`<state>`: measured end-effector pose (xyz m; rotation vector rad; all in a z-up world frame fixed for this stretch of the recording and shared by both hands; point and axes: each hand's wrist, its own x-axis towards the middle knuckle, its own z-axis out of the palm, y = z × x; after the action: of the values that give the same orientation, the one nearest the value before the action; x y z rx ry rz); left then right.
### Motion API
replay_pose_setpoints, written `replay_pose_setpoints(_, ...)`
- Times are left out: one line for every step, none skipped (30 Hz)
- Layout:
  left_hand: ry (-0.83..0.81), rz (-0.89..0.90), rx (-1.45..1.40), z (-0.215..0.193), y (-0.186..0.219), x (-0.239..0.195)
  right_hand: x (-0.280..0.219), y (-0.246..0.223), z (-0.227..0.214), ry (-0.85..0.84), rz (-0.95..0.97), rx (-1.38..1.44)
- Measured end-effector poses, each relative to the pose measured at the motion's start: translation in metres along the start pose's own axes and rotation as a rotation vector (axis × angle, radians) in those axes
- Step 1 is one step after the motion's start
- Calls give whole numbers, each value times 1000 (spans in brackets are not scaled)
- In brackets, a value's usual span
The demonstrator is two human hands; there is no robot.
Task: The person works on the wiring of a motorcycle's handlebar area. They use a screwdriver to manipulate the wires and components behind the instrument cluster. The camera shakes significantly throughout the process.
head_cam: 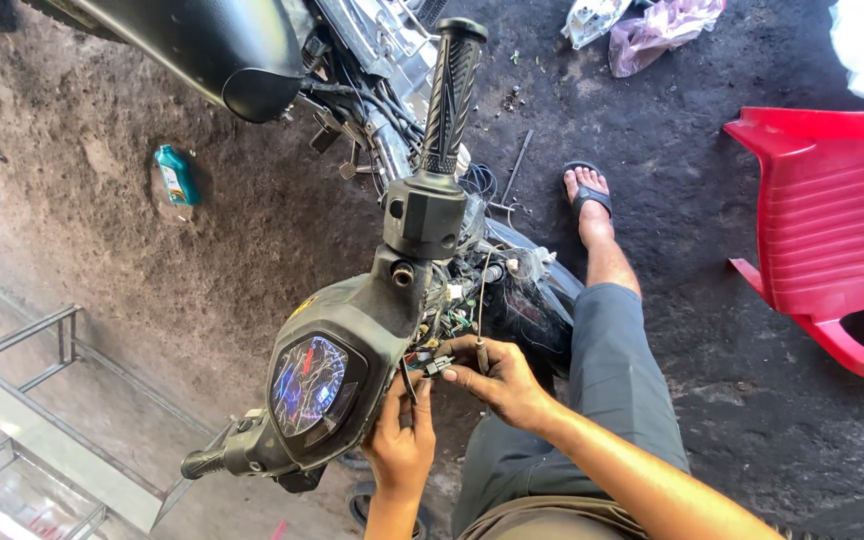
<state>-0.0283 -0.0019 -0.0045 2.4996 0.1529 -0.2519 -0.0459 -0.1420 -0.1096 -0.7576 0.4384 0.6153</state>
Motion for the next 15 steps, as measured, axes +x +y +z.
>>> replay_pose_setpoints(11, 47, 81, -2, 5, 3, 0, 1, 0, -5, -34, -9)
replay_pose_setpoints(10, 48, 80, -2, 3, 2, 0, 0, 0, -4, -35, -9)
replay_pose_setpoints(19, 55, 85, -2, 1, 1, 0, -1, 0, 16, 52, 30)
replay_pose_setpoints(27, 59, 91, -3, 0, -1, -1, -2, 0, 34, 141, 69)
replay_pose_setpoints(25, 59, 91, 0, -8, -6, -1, -2, 0, 36, 142, 70)
replay_pose_setpoints(28, -17, -61, 3, -15, -11, 0, -2, 0, 26, 154, 146)
replay_pose_setpoints(31, -93, -212, 5, -23, -16, 0, -1, 1, 16, 167, 223)
replay_pose_setpoints(31, -93, -213, 6, -25, -18, 0, -5, 3, 17, 167, 223)
replay_pose_setpoints(33, -173, -378, 6, -27, -20, 0, -9, 6, 25, 198, 307)
replay_pose_setpoints(34, -255, -545, 7, -28, -22, -1, -12, 7, 34, 230, 390)
replay_pose_setpoints(33, -256, -546, 8, -28, -21, -1, -11, 7, 36, 230, 390)
replay_pose_setpoints(38, -282, -580, 8, -27, -21, -1, -11, 8, 44, 225, 399)
replay_pose_setpoints(43, -308, -614, 8, -26, -21, -2, -10, 8, 52, 221, 408)
replay_pose_setpoints(43, -311, -613, 8, -24, -21, -2, -9, 8, 52, 223, 408)
replay_pose_setpoints(51, -306, -627, 8, -22, -20, -2, -8, 8, 53, 222, 410)
